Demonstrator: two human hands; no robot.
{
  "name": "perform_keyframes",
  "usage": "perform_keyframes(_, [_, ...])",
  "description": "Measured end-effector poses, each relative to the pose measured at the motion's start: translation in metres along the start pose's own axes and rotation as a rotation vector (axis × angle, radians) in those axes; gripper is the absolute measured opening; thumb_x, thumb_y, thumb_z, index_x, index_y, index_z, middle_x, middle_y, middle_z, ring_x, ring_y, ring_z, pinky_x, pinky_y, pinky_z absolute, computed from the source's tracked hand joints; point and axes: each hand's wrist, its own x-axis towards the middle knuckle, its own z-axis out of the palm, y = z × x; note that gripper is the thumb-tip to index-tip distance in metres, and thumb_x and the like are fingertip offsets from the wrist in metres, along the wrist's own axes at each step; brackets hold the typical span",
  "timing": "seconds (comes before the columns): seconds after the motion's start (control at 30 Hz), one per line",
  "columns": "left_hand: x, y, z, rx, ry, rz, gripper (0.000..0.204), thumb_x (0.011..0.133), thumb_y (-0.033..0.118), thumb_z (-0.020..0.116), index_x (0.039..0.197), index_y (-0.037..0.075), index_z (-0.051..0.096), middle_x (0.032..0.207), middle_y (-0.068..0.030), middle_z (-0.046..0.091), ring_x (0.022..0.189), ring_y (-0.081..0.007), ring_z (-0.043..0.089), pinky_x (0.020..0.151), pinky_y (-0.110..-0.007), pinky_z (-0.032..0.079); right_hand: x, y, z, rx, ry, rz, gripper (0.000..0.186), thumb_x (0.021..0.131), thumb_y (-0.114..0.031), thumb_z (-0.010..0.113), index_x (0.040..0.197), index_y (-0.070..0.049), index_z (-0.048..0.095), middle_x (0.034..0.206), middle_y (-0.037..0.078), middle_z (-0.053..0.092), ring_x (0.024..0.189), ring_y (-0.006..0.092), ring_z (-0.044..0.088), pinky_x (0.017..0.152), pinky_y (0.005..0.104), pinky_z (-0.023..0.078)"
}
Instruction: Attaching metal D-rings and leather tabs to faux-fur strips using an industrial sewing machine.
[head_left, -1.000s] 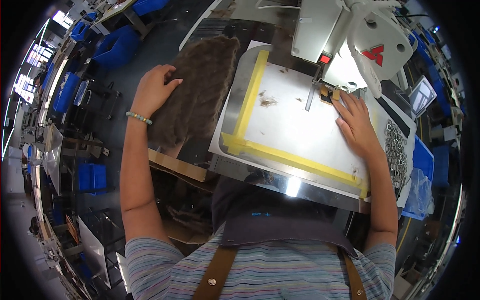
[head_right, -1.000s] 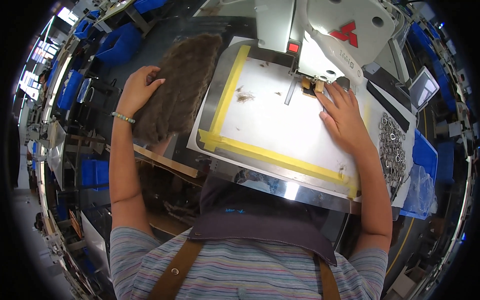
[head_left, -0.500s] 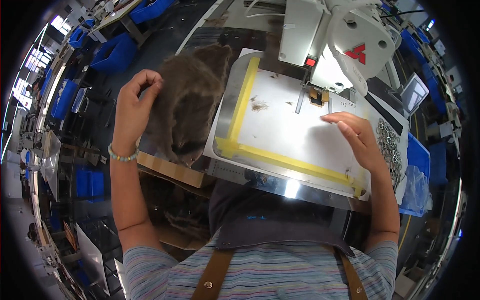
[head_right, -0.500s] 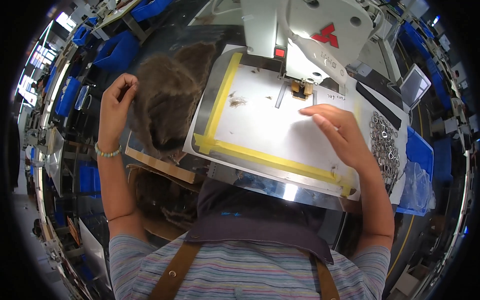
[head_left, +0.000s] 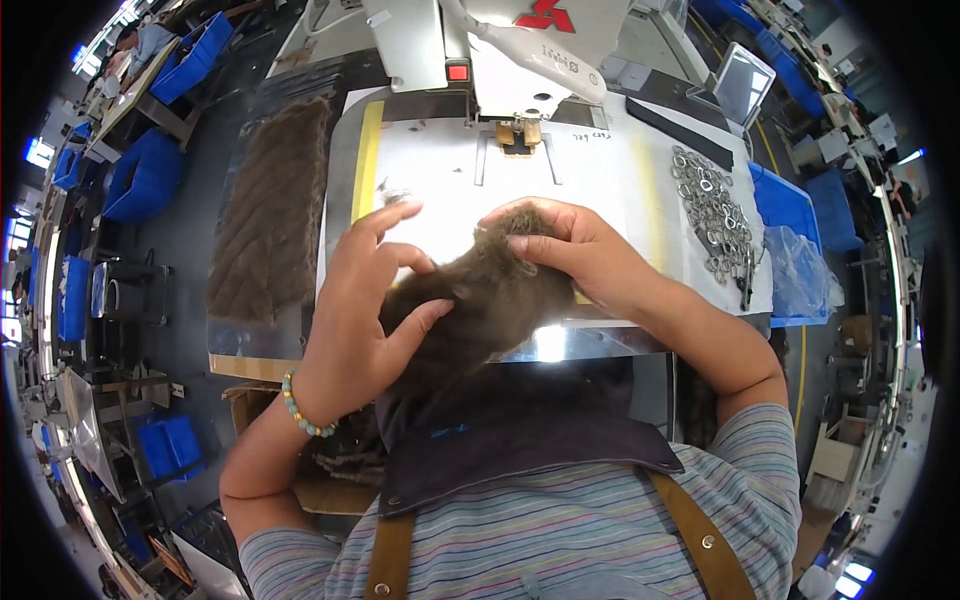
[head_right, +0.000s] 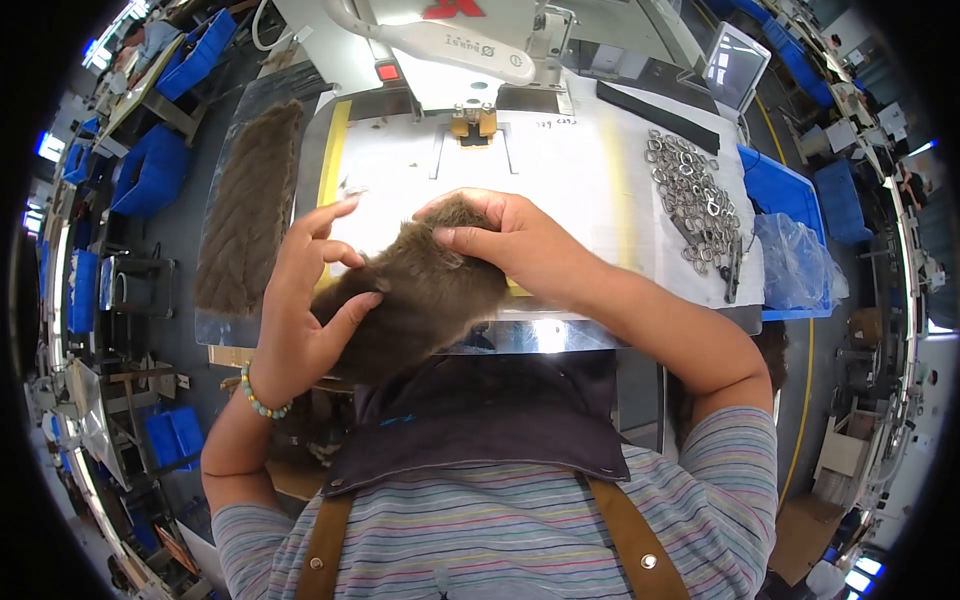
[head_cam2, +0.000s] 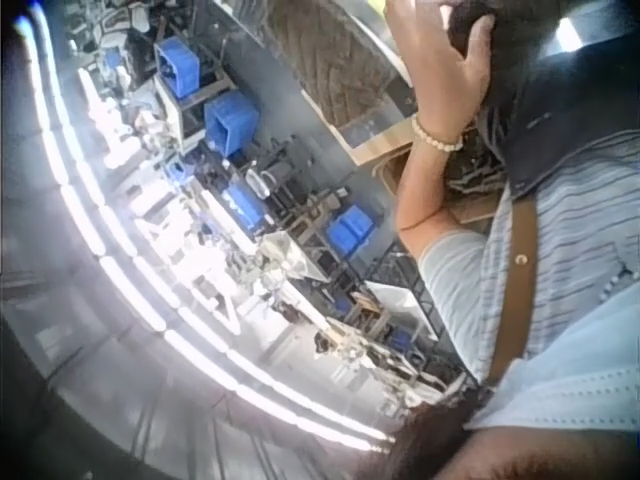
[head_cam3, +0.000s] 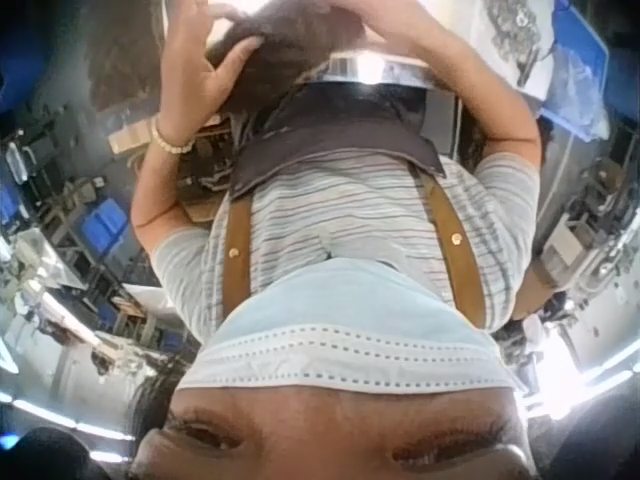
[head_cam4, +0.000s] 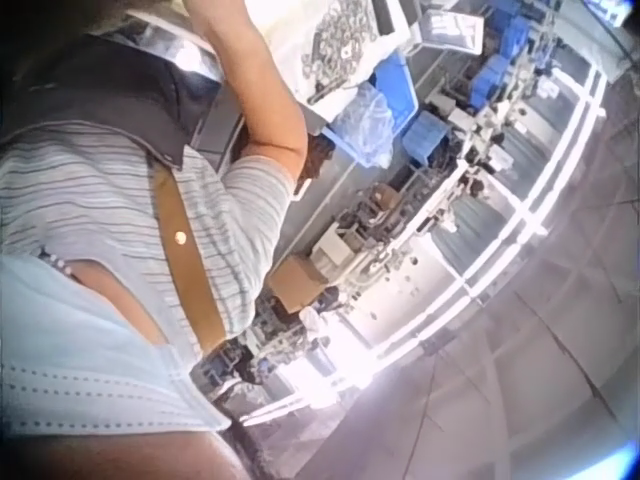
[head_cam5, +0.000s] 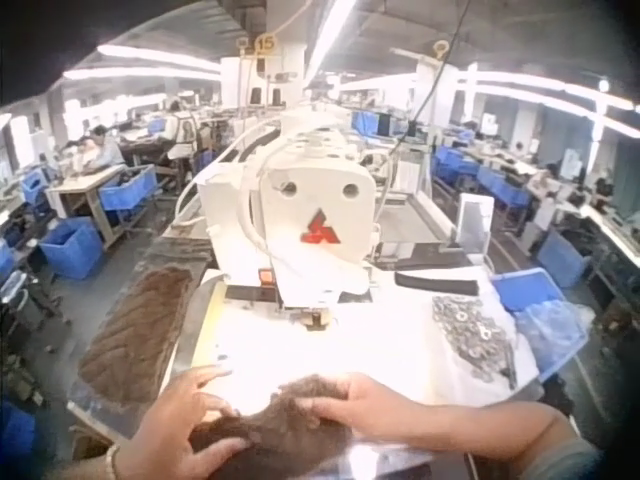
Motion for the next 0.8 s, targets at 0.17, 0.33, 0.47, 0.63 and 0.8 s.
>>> perform_keyframes(0.17, [0.002,-0.022,0.013,-0.264,-0.326,-0.138,0.026,0.091,0.014,0.084,0.103,0.003,0.063,0.118,-0.0139,0.067,0.107,-0.0289,0.068,0.096,-0.037,0.054,0.008,-0.031,-0.031,-0.626,0.102,0.010,0.035,0.104,-0.014,0.069,0.138,-0.006,0.073,0.113,0.003,0.081,0.103,0.0101,0.071,0.099,0.0285,0.056])
perform_keyframes(0.33, [0.001,-0.018,0.041,-0.438,-0.555,-0.290,0.026,0.092,0.010,0.083,0.111,0.002,0.067,0.103,-0.0041,0.064,0.090,-0.0108,0.062,0.078,-0.028,0.053,0.040,-0.028,-0.063,-0.979,0.100,-0.294,0.035,0.101,-0.019,0.073,0.133,-0.005,0.075,0.115,0.013,0.081,0.102,0.0176,0.074,0.095,0.0303,0.057])
perform_keyframes(0.47, [0.006,-0.011,0.038,-0.330,-0.551,-0.322,0.023,0.094,0.010,0.081,0.112,0.000,0.069,0.090,-0.0061,0.068,0.076,-0.0127,0.064,0.068,-0.029,0.052,0.051,-0.019,-0.063,-0.881,0.155,-0.479,0.031,0.099,-0.017,0.075,0.128,-0.005,0.077,0.121,0.014,0.079,0.110,0.0245,0.074,0.099,0.0348,0.057])
perform_keyframes(0.63, [0.010,-0.028,0.022,-0.079,-0.522,-0.108,0.023,0.094,0.011,0.079,0.112,0.000,0.070,0.088,-0.0118,0.070,0.071,-0.0204,0.066,0.065,-0.033,0.052,0.016,-0.031,-0.080,-1.185,0.265,-0.407,0.030,0.098,-0.018,0.076,0.124,-0.003,0.078,0.107,0.014,0.078,0.098,0.0233,0.074,0.088,0.0362,0.057])
perform_keyframes(0.8, [0.045,-0.043,0.033,0.335,-0.237,0.252,0.024,0.094,0.009,0.076,0.115,-0.001,0.071,0.103,-0.0132,0.070,0.094,-0.0313,0.067,0.082,-0.041,0.055,-0.003,-0.007,-0.072,-1.222,0.292,-0.369,0.032,0.096,-0.014,0.078,0.127,-0.005,0.078,0.103,0.009,0.071,0.089,0.0185,0.070,0.082,0.0337,0.056])
